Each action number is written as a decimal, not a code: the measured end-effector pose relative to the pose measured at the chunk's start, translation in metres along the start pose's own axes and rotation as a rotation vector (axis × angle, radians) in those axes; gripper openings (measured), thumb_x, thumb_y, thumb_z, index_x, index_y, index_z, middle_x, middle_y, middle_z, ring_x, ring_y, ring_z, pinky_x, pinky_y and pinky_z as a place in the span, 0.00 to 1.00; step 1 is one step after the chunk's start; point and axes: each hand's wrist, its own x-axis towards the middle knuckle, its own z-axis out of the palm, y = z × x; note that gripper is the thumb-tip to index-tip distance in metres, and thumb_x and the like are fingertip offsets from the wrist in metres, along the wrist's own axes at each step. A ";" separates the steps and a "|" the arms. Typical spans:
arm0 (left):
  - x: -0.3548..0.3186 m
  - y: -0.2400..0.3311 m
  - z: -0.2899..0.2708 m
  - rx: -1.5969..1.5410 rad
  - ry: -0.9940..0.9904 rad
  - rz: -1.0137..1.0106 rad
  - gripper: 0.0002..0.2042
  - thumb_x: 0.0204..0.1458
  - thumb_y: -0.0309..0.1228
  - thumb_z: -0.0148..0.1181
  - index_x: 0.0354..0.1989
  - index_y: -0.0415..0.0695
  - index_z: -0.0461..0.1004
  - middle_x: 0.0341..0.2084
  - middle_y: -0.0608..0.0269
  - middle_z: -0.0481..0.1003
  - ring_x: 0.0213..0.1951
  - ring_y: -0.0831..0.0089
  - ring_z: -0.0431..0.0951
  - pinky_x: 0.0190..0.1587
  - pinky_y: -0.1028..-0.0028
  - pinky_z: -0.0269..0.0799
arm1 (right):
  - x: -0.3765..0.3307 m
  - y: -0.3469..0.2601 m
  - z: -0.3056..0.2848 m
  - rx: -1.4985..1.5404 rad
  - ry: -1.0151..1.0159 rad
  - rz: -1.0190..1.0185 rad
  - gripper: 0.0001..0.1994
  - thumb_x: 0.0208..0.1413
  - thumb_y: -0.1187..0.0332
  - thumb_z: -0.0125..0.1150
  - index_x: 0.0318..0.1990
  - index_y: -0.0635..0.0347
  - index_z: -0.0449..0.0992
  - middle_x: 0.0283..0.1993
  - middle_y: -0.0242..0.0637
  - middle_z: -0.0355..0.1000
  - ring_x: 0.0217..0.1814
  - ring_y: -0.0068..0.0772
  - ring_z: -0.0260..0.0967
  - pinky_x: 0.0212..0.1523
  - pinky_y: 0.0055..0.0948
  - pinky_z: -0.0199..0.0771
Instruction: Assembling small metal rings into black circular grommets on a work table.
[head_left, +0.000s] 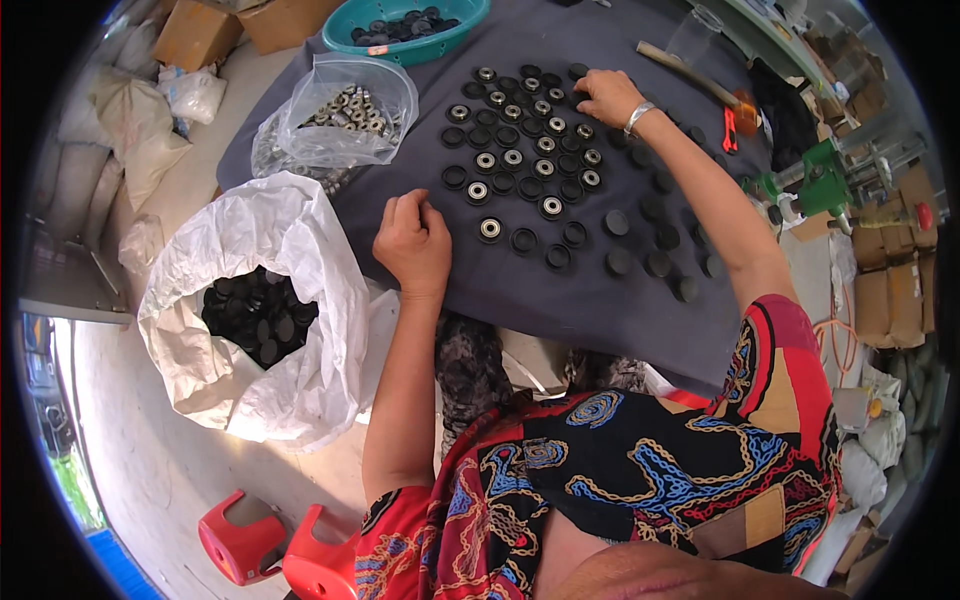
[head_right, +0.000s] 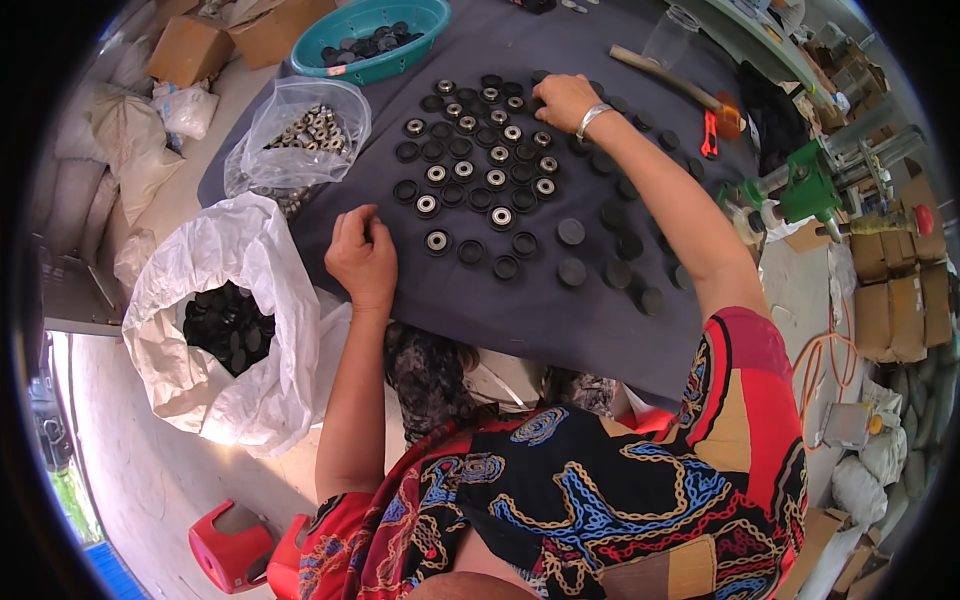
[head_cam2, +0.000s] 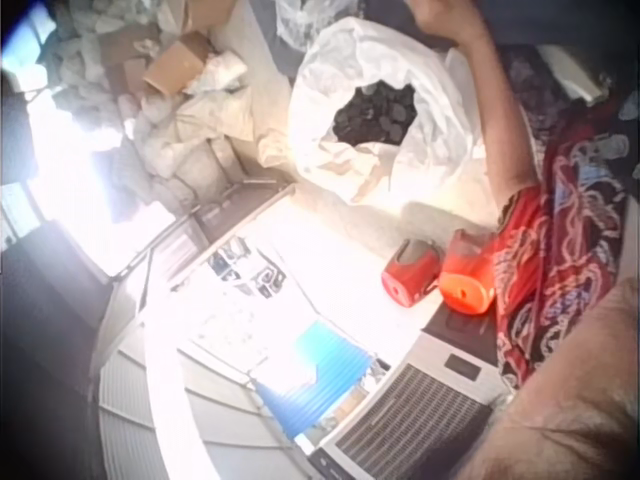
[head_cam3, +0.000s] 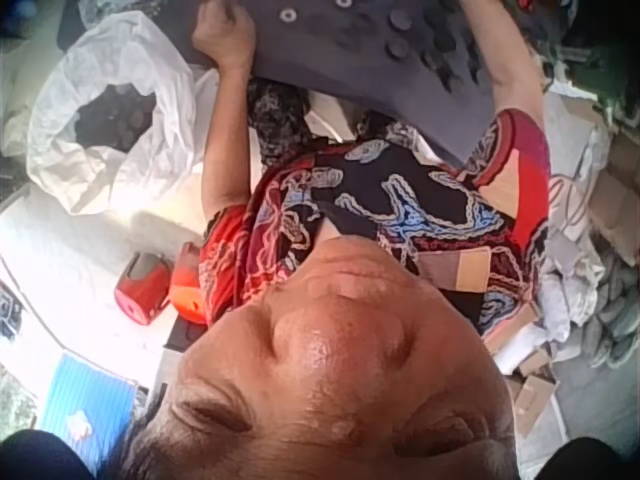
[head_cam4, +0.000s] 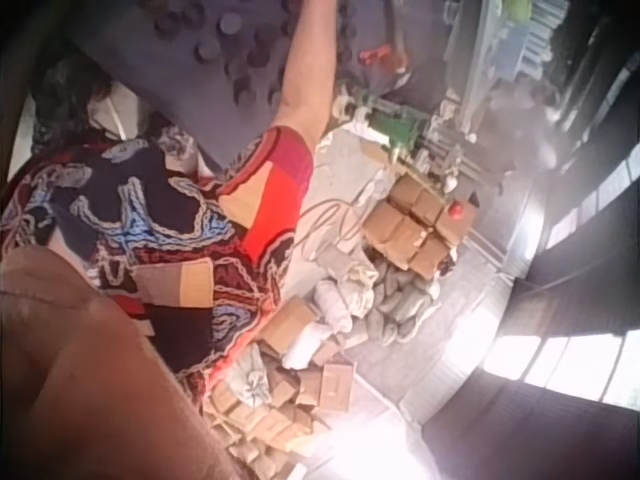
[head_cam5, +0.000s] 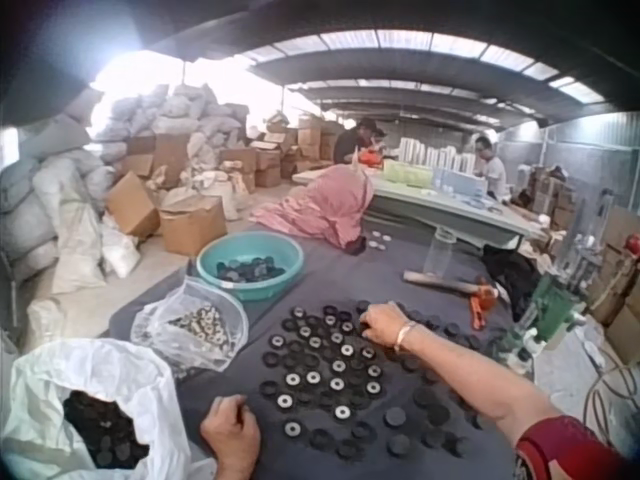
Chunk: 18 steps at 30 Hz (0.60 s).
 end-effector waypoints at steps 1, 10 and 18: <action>0.000 0.001 0.001 -0.003 0.002 0.003 0.06 0.42 0.19 0.57 0.29 0.43 0.75 0.22 0.60 0.73 0.21 0.59 0.74 0.23 0.65 0.69 | 0.002 0.006 0.000 -0.002 0.003 0.002 0.16 0.47 0.65 0.65 0.46 0.57 0.79 0.42 0.42 0.77 0.48 0.43 0.73 0.52 0.43 0.65; -0.002 0.001 -0.003 -0.041 -0.009 -0.038 0.06 0.43 0.20 0.57 0.29 0.43 0.76 0.22 0.60 0.73 0.21 0.59 0.74 0.23 0.65 0.69 | 0.043 -0.007 -0.011 -0.025 0.102 0.060 0.16 0.49 0.57 0.63 0.42 0.54 0.79 0.42 0.41 0.78 0.48 0.42 0.74 0.50 0.43 0.65; -0.002 0.003 -0.002 -0.046 -0.019 -0.048 0.06 0.41 0.19 0.57 0.29 0.43 0.75 0.20 0.60 0.71 0.20 0.60 0.73 0.23 0.65 0.68 | 0.078 -0.008 0.004 -0.059 -0.130 0.063 0.15 0.46 0.63 0.64 0.42 0.59 0.79 0.42 0.45 0.77 0.48 0.47 0.74 0.49 0.41 0.71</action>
